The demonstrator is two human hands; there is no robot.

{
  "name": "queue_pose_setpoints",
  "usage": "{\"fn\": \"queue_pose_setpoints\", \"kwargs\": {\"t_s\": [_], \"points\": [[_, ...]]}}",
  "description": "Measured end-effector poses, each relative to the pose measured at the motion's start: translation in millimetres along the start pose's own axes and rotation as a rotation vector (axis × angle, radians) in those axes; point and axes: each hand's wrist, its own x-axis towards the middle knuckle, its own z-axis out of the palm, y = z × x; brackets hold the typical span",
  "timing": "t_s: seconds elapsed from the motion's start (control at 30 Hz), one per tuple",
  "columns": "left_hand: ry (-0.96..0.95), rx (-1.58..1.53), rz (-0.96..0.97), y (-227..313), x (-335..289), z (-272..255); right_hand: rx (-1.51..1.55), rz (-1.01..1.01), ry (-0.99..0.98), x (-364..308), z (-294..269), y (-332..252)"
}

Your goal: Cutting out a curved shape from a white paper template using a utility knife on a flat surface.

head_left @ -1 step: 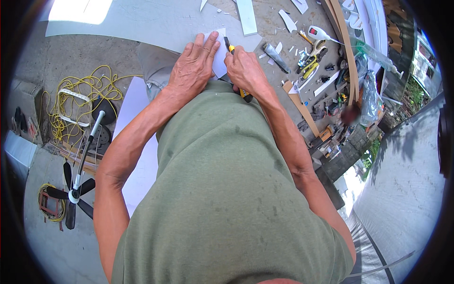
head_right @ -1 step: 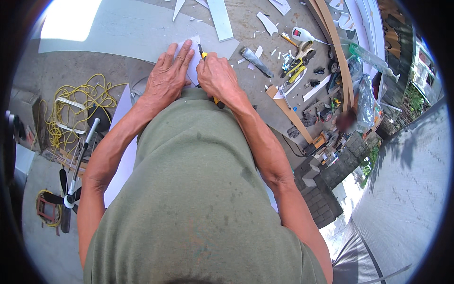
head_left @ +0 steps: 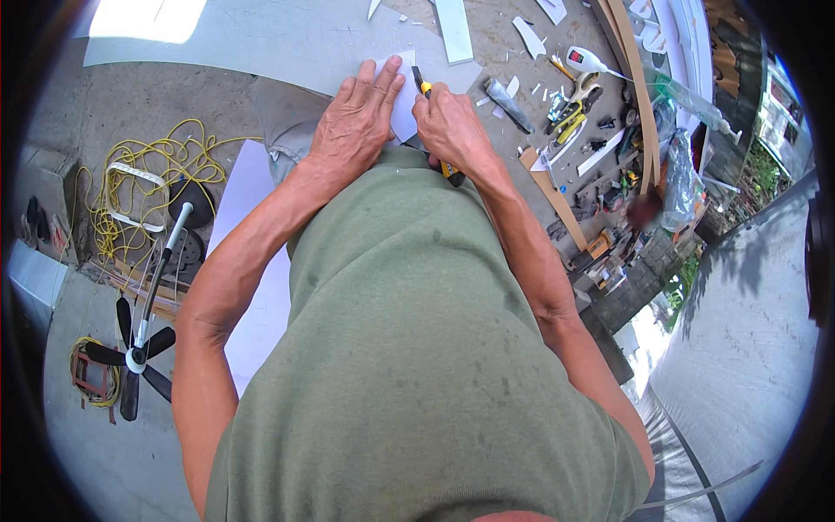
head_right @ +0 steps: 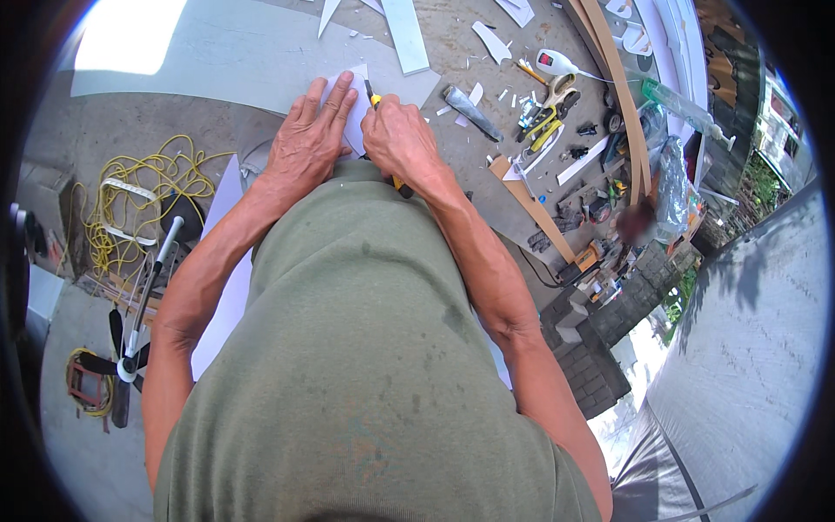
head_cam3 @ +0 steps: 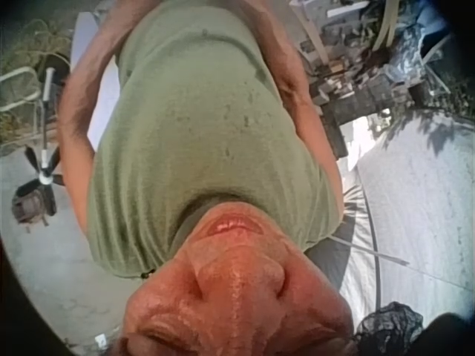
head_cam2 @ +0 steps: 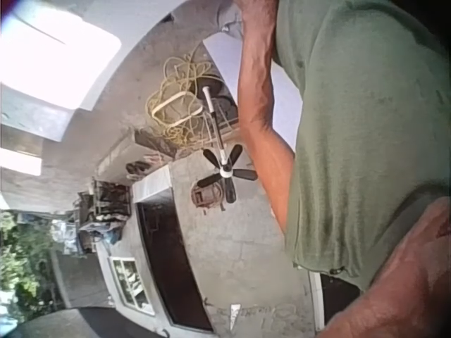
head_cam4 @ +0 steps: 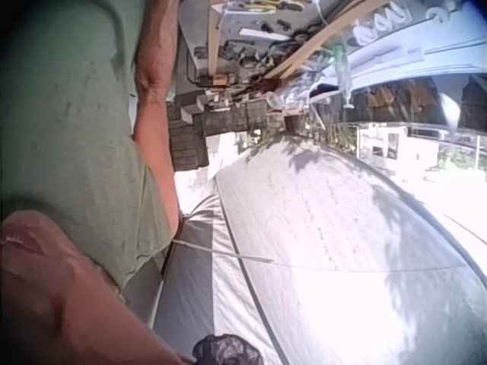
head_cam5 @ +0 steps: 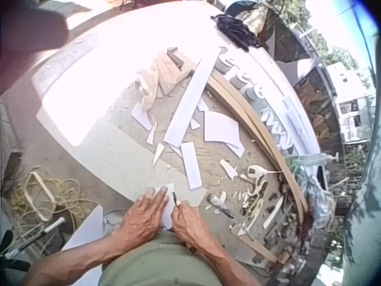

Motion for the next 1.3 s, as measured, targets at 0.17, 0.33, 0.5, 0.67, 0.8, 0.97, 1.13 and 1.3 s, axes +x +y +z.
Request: {"fn": "queue_pose_setpoints", "kwargs": {"t_s": [0.17, 0.33, 0.5, 0.67, 0.8, 0.97, 1.13, 1.3], "points": [[0.020, -0.059, -0.006, -2.9, 0.5, -4.6, -0.194, -0.094, 0.085, 2.8, -4.6, 6.2], [0.260, -0.265, -0.137, -6.9, 0.1, 2.3, -0.445, -0.201, -0.018, 14.4, -29.9, -10.9], [0.438, -0.253, -0.302, 0.0, 12.7, 9.9, -0.583, -0.268, -0.085, 26.7, -44.4, -26.2], [0.514, -0.245, -0.415, 5.7, 21.9, 10.4, -0.741, -0.361, -0.101, 40.6, -53.4, -32.3], [0.511, -0.360, -0.436, 4.1, 14.5, 18.3, -0.771, -0.385, -0.075, 42.5, -54.8, -27.8], [0.443, -0.212, -0.372, 1.9, 4.6, 15.8, -0.697, -0.378, -0.049, 34.3, -46.0, -14.3], [0.310, -0.054, -0.298, -3.7, -3.3, 14.5, -0.635, -0.359, -0.044, 29.6, -36.5, -10.1], [0.294, -0.044, -0.299, -4.1, -1.2, 17.0, -0.514, -0.344, -0.002, 21.7, -24.0, -6.8]]}}
